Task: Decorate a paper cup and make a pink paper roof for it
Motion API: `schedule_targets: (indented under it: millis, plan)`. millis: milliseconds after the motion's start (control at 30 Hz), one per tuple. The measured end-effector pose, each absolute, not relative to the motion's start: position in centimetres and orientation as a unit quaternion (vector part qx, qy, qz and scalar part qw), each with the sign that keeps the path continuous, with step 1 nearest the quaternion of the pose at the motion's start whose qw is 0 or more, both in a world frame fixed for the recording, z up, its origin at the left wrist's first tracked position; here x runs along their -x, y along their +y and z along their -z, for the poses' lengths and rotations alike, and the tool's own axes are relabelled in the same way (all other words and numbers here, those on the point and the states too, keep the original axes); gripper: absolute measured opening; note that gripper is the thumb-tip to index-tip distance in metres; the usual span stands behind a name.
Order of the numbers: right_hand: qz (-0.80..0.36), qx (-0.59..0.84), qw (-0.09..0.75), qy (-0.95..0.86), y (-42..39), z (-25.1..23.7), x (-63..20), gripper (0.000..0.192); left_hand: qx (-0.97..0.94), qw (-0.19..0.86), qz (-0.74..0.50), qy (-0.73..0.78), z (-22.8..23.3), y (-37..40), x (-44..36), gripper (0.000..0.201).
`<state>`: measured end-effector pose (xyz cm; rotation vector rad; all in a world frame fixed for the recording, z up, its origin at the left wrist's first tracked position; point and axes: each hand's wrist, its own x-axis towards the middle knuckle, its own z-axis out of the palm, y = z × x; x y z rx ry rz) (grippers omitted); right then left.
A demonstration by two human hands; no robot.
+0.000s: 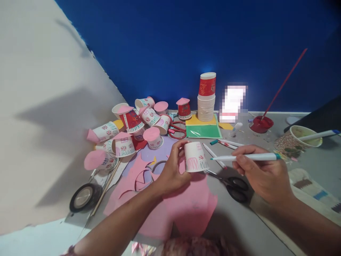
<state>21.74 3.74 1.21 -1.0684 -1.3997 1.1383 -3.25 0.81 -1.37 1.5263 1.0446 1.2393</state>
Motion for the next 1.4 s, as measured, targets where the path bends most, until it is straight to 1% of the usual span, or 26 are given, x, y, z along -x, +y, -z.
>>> schedule_targets:
  millis: [100,233,367,533,667,767,1100,1233,1400]
  plan:
    - [-0.434,0.426,0.496,-0.620,2.8,-1.6,-21.7,0.014,-0.645,0.407,-0.478,0.435,1.4,0.7,3.2,0.090]
    - [-0.351,0.434,0.469,-0.684,2.4,-2.5,-21.6,0.007,-0.669,0.387,-0.462,0.434,1.5,0.8,3.3,0.085]
    - [-0.309,0.426,0.456,-0.718,2.5,-2.9,-21.6,0.011,-0.676,0.384,-0.452,0.437,1.6,0.9,3.2,0.082]
    - [-0.295,0.395,0.453,-0.743,2.6,-2.8,-21.5,0.013,-0.680,0.375,-0.442,0.449,1.6,0.8,3.2,0.080]
    - [-0.277,0.379,0.460,-0.754,2.6,-3.1,-21.3,0.009,-0.693,0.358,-0.438,0.447,1.6,0.8,3.2,0.080]
    - [-0.278,0.383,0.448,-0.759,2.6,-3.3,-21.2,0.009,-0.699,0.350,-0.437,0.445,1.6,0.8,3.1,0.081]
    - [-0.272,0.354,0.447,-0.775,3.0,-3.4,-21.0,0.011,-0.693,0.360,-0.439,0.444,1.8,0.8,3.0,0.079]
    - [-0.270,0.376,0.434,-0.773,2.9,-3.5,-21.2,0.012,-0.686,0.369,-0.443,0.443,1.8,0.8,2.9,0.077]
    - [-0.303,0.412,0.424,-0.747,2.8,-3.5,-21.5,0.013,-0.677,0.382,-0.443,0.446,1.6,0.8,3.0,0.078]
